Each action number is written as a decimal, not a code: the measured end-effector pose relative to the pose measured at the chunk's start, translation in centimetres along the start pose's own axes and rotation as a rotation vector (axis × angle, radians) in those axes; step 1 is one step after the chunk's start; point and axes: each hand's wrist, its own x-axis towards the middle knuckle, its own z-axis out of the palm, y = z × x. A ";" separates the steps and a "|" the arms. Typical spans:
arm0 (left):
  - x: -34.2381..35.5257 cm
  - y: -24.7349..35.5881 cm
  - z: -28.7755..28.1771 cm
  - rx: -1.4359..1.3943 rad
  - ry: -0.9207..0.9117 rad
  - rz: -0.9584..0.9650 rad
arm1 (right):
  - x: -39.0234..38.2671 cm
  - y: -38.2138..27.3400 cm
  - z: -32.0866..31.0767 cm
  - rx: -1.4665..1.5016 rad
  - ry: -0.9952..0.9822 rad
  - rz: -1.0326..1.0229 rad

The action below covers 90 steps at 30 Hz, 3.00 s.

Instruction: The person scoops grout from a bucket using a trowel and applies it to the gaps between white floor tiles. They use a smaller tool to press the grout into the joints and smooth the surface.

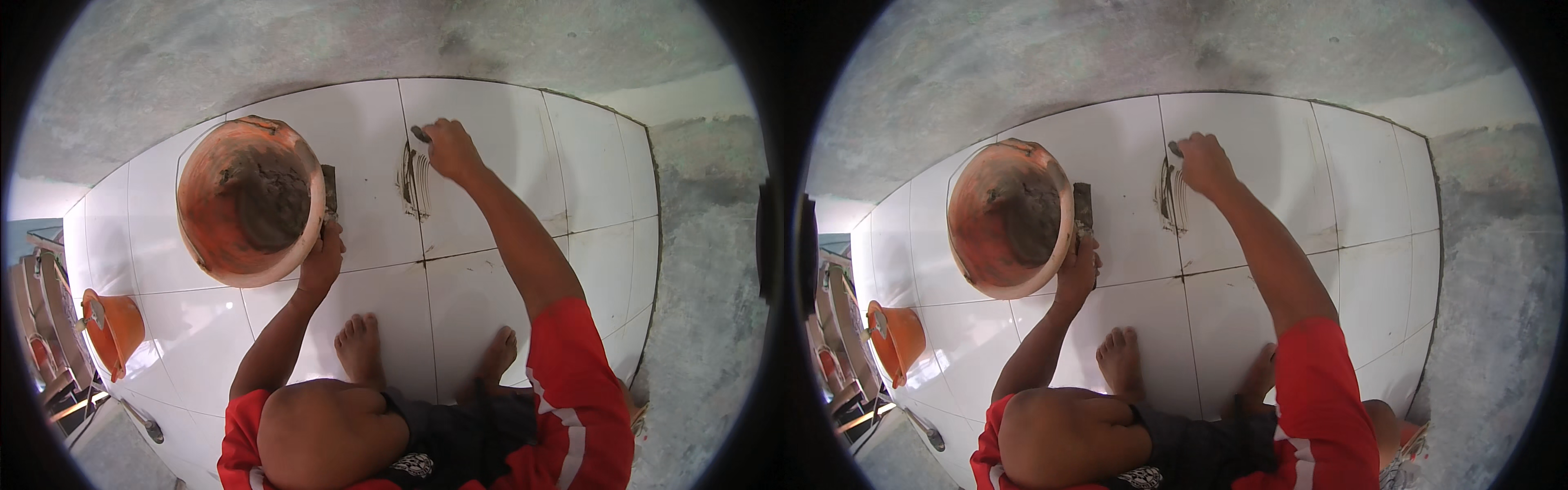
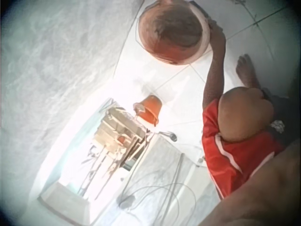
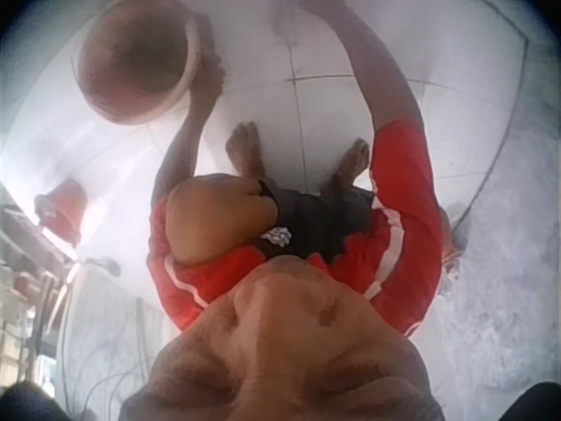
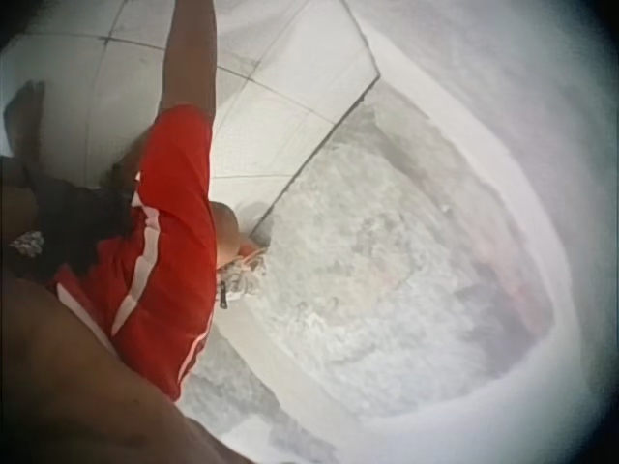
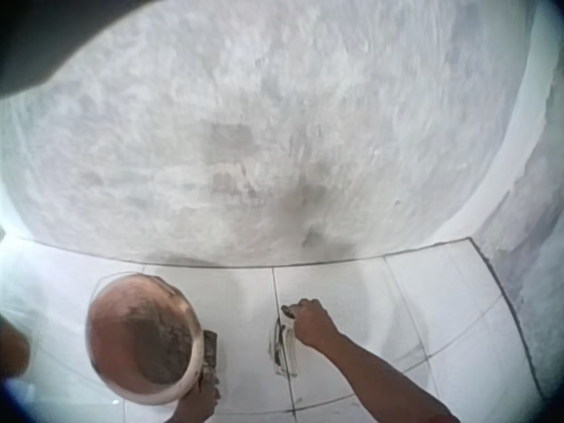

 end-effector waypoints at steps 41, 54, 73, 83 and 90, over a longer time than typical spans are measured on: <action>-0.9 -1.8 0.4 -0.178 -0.129 -0.089 | -11.8 -2.4 3.8 0.088 -0.080 -0.278; -0.7 -0.9 0.5 -0.173 -0.151 -0.119 | -23.4 -6.9 2.2 0.071 -0.071 -0.216; -7.8 6.7 2.2 -0.381 -0.463 -0.377 | -14.9 -10.2 -1.3 0.572 0.203 -0.024; -7.5 8.2 1.7 -0.560 -0.441 -0.450 | -14.9 -12.6 -0.9 0.219 0.154 -0.262; -7.8 7.4 2.1 -0.696 -0.467 -0.543 | -16.5 -11.6 -1.4 0.177 0.112 -0.289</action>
